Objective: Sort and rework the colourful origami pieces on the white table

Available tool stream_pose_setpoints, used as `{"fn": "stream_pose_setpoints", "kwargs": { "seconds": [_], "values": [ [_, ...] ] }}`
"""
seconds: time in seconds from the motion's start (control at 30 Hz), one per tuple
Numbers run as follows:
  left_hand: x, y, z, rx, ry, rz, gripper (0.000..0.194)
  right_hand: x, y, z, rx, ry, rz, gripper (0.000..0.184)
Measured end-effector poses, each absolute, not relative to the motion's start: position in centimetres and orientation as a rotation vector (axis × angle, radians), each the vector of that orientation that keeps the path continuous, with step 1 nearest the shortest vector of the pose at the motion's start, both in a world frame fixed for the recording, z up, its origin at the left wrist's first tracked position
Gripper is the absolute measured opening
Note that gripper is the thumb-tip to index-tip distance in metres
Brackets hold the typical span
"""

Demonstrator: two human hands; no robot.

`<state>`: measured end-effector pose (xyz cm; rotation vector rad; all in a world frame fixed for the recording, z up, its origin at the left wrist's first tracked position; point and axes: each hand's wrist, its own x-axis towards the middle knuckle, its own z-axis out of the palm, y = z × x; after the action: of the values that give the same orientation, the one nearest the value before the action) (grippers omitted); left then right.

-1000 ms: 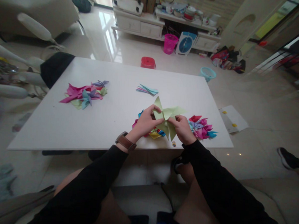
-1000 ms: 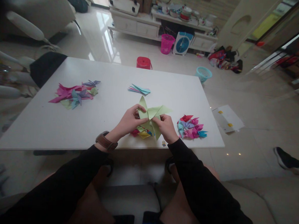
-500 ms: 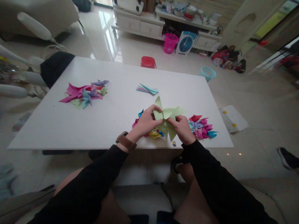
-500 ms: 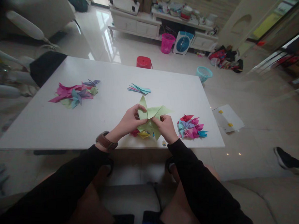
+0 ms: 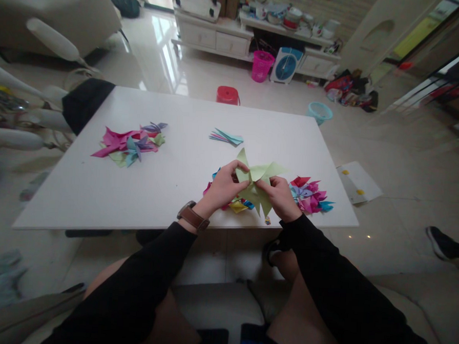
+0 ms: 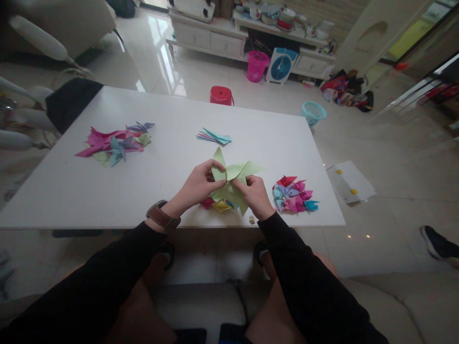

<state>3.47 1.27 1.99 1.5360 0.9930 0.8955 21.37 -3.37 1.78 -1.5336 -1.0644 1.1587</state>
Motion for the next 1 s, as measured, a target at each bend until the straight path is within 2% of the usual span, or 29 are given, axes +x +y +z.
{"fn": "stream_pose_setpoints", "kwargs": {
  "seconds": [0.7,1.0],
  "values": [
    [3.6,1.3,1.6,1.45,1.076,0.979,0.022,21.6,-3.4,2.3,-1.389,-1.088,1.329,0.035],
    [3.5,1.2,2.1,1.55,1.087,0.992,0.023,21.4,-3.5,2.1,-1.434,-1.076,1.264,0.034]
  ]
}}
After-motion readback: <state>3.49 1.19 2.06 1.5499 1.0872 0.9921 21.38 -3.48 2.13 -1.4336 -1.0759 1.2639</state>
